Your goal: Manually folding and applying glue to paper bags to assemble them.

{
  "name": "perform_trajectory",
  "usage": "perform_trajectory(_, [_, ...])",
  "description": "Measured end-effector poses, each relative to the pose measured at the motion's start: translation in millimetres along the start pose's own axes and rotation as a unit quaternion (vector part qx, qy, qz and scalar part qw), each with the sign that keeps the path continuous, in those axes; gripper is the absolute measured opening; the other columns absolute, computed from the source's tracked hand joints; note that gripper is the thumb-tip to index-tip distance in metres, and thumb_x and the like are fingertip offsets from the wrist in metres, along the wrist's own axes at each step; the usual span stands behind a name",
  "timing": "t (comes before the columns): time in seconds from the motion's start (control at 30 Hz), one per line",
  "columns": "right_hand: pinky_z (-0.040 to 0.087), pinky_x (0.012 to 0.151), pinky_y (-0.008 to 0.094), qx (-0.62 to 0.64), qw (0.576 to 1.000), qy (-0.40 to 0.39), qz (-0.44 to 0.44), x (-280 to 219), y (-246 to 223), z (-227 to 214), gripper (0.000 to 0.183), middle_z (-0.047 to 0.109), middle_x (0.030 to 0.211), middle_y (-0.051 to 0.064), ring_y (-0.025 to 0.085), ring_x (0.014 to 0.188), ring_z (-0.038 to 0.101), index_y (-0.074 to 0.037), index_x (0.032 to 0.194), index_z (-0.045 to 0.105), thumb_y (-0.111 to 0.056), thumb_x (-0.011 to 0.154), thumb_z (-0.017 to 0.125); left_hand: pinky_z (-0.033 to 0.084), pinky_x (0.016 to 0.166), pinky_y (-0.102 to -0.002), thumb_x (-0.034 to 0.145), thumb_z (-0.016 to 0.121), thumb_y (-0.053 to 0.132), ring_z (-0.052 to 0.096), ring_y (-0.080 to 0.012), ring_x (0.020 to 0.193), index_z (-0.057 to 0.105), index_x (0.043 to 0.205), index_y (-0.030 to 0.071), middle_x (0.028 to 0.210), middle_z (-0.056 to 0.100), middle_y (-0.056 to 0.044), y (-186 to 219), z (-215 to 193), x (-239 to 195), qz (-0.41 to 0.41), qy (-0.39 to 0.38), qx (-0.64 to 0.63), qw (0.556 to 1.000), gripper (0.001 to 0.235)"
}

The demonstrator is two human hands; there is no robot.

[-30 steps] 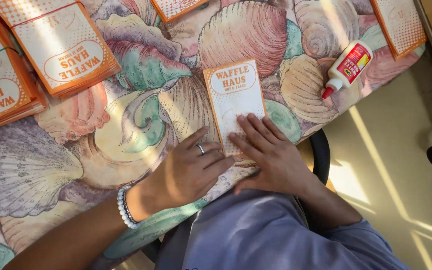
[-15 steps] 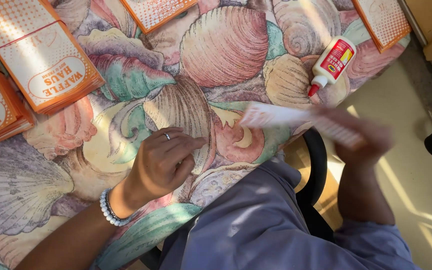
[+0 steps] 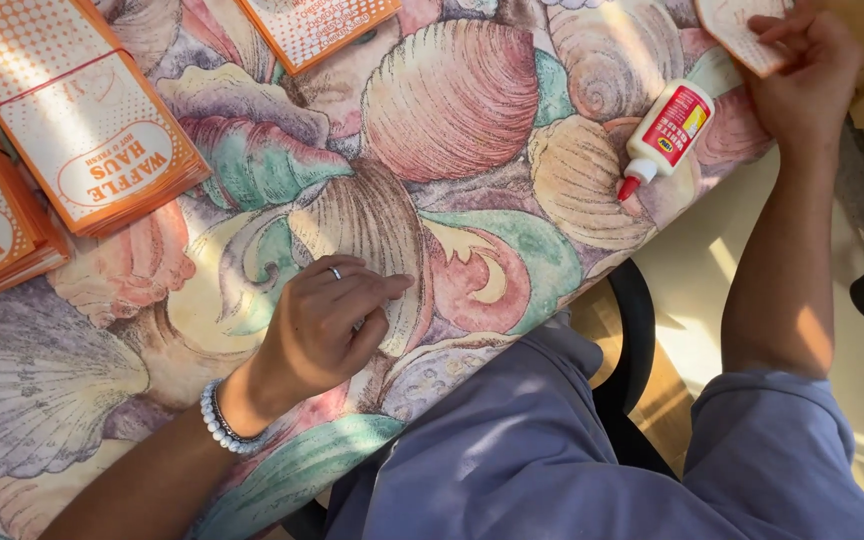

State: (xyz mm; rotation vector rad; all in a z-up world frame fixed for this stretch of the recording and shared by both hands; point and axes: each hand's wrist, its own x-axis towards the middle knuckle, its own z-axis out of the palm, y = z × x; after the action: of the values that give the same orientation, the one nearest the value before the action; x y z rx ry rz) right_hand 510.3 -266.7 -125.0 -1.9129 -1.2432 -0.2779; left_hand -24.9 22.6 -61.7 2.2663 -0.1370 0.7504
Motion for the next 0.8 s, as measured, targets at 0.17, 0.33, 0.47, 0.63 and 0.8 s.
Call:
perform_trajectory(0.17, [0.055,0.093,0.043,-0.115,0.989,-0.09,0.033,7,-29,-14,0.059,0.069,0.133,0.028,0.037,0.121,0.067,0.012,0.133,0.063,-0.003,0.098,0.109,0.057,0.083,-0.043,0.088,0.052,-0.011,0.069,-0.0264,0.072,0.071,0.106,-0.004,0.086,0.074,-0.011,-1,0,1,-0.008,-0.006,0.003,1.0,0.027])
perform_trajectory(0.33, [0.051,0.054,0.03,-0.55,0.82,-0.091,-0.13,10,7,-29,0.032,0.076,0.089,-0.01,0.018,0.069,0.072,-0.034,0.122,0.086,-0.057,0.1,0.085,0.058,0.083,-0.043,0.09,0.054,-0.01,0.065,-0.0256,0.068,0.071,0.107,-0.004,0.082,0.073,-0.01,1,-1,2,-0.009,-0.007,0.01,1.0,0.026])
perform_trajectory(0.47, [0.044,0.05,0.026,-0.61,0.77,-0.134,-0.132,15,-12,-17,0.03,0.064,0.081,-0.017,0.014,0.058,0.062,-0.035,0.119,0.069,-0.052,0.096,0.076,0.056,0.083,-0.044,0.09,0.052,-0.011,0.065,-0.0278,0.069,0.07,0.108,-0.005,0.08,0.071,-0.012,2,-4,2,-0.004,-0.01,0.004,1.0,0.026])
perform_trajectory(0.63, [0.058,0.062,0.024,-0.529,0.832,-0.118,-0.117,17,4,-23,0.035,0.083,0.103,-0.011,0.008,0.08,0.076,-0.023,0.113,0.088,-0.058,0.115,0.091,0.056,0.085,-0.044,0.089,0.053,-0.009,0.066,-0.0286,0.07,0.071,0.11,-0.003,0.085,0.074,-0.012,1,-3,0,-0.009,-0.018,0.012,1.0,0.028])
perform_trajectory(0.8, [0.042,0.048,0.025,-0.661,0.727,-0.163,-0.095,23,5,-12,0.035,0.054,0.075,-0.012,0.01,0.056,0.054,-0.031,0.092,0.055,-0.059,0.105,0.074,0.056,0.086,-0.044,0.09,0.053,-0.006,0.068,-0.0275,0.073,0.071,0.11,-0.002,0.085,0.073,-0.012,-3,0,-1,-0.001,-0.015,0.013,1.0,0.027])
